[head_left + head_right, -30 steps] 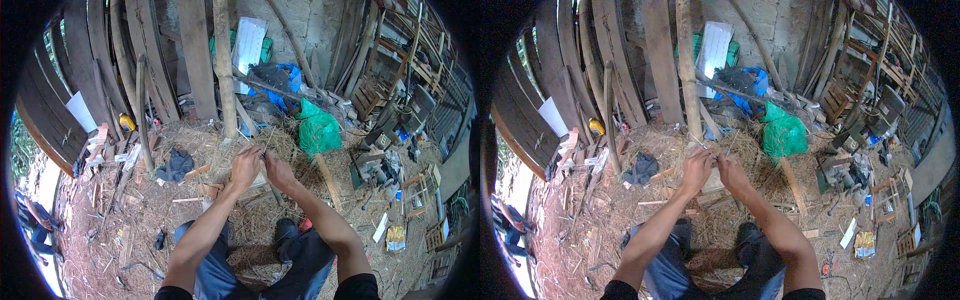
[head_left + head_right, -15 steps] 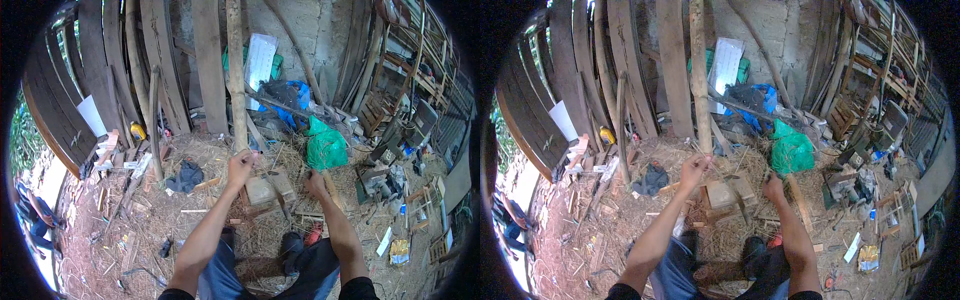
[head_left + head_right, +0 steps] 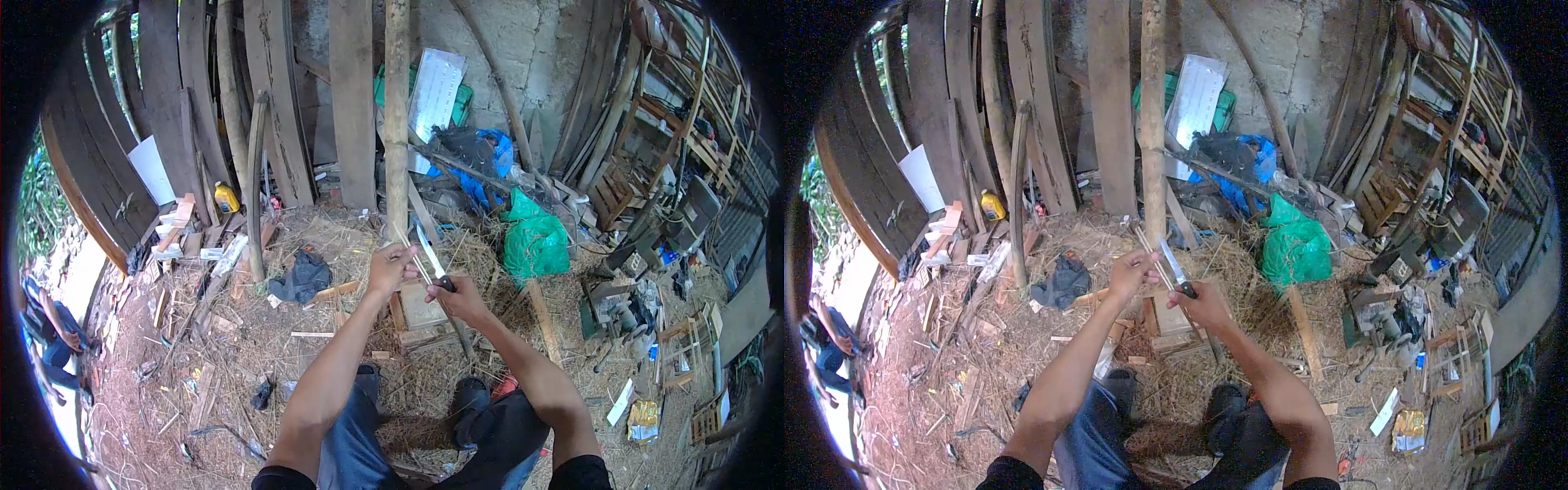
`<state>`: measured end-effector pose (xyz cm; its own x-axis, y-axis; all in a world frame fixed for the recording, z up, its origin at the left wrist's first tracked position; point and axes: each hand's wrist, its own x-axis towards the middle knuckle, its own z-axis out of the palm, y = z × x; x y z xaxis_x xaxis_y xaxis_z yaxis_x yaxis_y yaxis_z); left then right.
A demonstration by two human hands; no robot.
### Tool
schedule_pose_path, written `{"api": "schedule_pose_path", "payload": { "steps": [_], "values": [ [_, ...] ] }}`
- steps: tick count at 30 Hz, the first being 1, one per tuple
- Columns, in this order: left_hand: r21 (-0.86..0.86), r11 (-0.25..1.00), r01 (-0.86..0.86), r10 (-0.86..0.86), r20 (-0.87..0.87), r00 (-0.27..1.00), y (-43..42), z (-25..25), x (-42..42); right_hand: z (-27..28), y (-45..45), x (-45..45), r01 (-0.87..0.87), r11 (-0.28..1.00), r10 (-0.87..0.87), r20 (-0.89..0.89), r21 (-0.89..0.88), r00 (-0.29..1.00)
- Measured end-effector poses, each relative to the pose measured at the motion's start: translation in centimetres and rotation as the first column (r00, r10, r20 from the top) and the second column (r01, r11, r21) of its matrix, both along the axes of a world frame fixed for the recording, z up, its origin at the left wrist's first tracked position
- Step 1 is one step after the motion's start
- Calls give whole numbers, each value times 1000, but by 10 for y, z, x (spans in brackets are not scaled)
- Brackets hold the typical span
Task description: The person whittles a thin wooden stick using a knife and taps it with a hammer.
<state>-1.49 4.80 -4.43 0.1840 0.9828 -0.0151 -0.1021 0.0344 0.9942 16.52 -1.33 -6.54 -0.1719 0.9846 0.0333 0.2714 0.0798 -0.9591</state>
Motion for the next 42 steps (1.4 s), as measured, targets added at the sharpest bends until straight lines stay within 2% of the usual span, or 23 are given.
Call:
{"api": "schedule_pose_path", "payload": {
  "steps": [2,3,4,5,6,9,11,12,14,15,17,18,20,24,27,29,30,32,33,35,39,41,42],
  "values": [
    [-29,999,28,-23,170,985,-2,-14,10,-4,1,0,4,1000,-5,-73,-17,997],
    [-33,999,32,-26,168,985,-5,-22,14,-2,1,-1,24,999,-29,-106,-48,994],
    [-75,989,130,-124,82,989,-8,-30,19,0,0,-1,43,996,-53,-136,-79,989],
    [-128,967,223,-224,2,975,-10,-37,23,0,-2,-3,139,982,-146,-48,-129,988],
    [-137,965,226,-227,6,974,-5,-52,26,-6,-3,-2,142,980,-150,-45,-138,988],
    [-222,962,159,-167,-19,986,8,-78,29,-31,5,2,195,940,-232,-107,-279,967],
    [-300,948,-108,86,-85,993,10,-74,27,-48,13,5,278,909,-337,-157,-311,928],
    [-302,947,-108,84,-90,992,12,-70,27,-52,16,5,277,908,-339,-161,-315,927],
    [-303,945,-126,121,-35,992,13,-63,22,-62,24,2,388,876,-410,-18,-285,912],
    [-304,944,-133,125,-44,991,12,-58,21,-72,30,2,382,877,-406,-25,-290,913],
    [-258,947,-190,169,-101,980,10,-53,22,-94,44,2,390,901,-373,122,-189,920],
    [-259,945,-199,176,-109,978,11,-58,20,-96,48,-2,382,903,-366,116,-194,923],
    [-250,954,-166,132,-148,980,13,-67,16,-99,56,-8,426,851,-358,254,-308,899],
    [-289,944,-158,103,-197,975,16,-74,13,-130,69,-5,434,885,-359,347,-169,866],
    [-268,956,-118,74,-171,983,16,-74,12,-141,76,0,522,849,-470,333,-84,818],
    [-274,958,-82,41,-154,987,15,-71,12,-111,62,5,457,861,-508,384,221,771],
    [-275,958,-81,41,-148,988,15,-71,13,-103,60,7,456,862,-507,389,223,769],
    [-276,957,-90,51,-145,988,17,-69,14,-87,54,11,456,885,-446,116,-91,888],
    [-278,957,-89,51,-142,989,17,-68,14,-78,49,13,457,885,-446,119,-90,887],
    [-262,962,-77,55,-89,995,15,-64,16,-56,37,15,326,909,-343,-19,-260,939],
    [-224,971,-87,64,-108,992,11,-47,18,-21,20,7,144,920,-209,-147,-364,967],
    [-199,968,-155,158,-1,987,13,-47,18,-20,15,4,-19,911,-52,-160,-412,986],
    [-197,968,-153,157,1,988,12,-45,18,-21,12,4,-17,912,-53,-159,-410,986]
  ]
}}
